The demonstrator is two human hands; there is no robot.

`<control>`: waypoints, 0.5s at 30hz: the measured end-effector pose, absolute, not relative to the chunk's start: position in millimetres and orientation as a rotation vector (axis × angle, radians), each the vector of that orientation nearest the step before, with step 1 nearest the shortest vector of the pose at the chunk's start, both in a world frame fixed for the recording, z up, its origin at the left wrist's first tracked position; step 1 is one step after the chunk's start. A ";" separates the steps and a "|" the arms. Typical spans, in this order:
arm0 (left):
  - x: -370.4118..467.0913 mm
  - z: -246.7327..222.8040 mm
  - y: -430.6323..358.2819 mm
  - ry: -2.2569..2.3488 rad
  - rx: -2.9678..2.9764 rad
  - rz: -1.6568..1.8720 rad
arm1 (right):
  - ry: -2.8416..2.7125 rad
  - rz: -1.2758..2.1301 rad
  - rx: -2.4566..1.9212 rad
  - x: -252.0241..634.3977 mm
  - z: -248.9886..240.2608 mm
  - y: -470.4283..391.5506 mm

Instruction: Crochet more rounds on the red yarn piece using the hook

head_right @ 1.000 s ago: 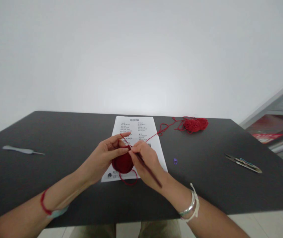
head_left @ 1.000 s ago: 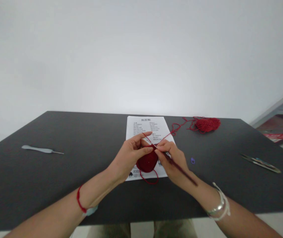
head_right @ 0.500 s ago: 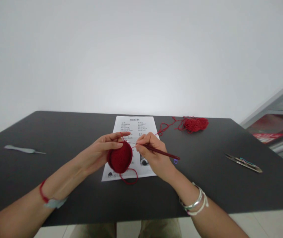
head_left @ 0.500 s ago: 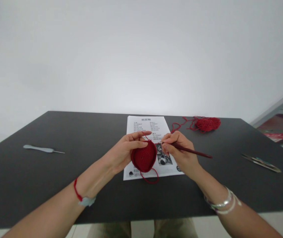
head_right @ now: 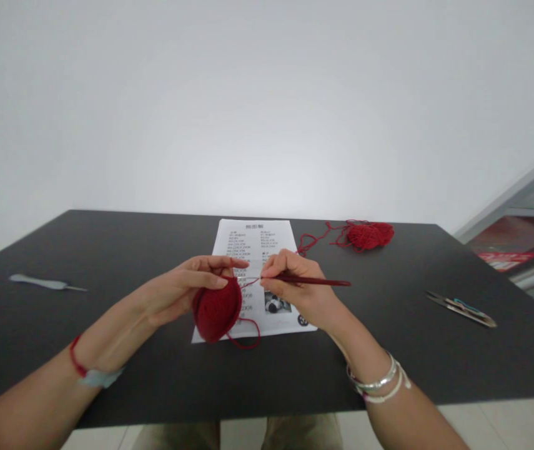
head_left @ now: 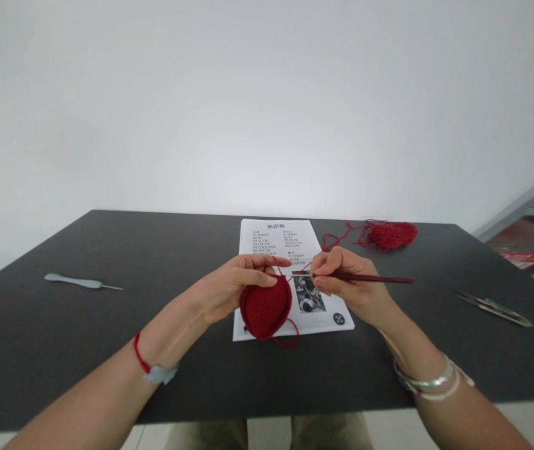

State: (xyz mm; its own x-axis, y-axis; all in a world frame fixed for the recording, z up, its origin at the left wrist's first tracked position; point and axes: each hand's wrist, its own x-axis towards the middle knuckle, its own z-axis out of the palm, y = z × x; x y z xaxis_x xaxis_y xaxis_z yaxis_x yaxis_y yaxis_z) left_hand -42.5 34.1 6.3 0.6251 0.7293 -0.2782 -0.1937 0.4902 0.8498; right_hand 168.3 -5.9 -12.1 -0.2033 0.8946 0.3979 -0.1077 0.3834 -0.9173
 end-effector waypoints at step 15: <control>-36.5 3.4 26.9 0.717 1.113 0.680 | -1.073 1.628 -0.595 158.2 -12.2 -5.6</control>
State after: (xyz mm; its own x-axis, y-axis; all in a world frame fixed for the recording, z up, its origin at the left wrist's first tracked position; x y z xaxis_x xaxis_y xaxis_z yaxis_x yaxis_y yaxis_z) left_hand -36.5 26.9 3.4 0.5955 0.7859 -0.1667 -0.1243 0.2951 0.9474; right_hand 158.2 -5.6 -12.2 -0.3270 0.9358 0.1315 -0.4899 -0.0488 -0.8704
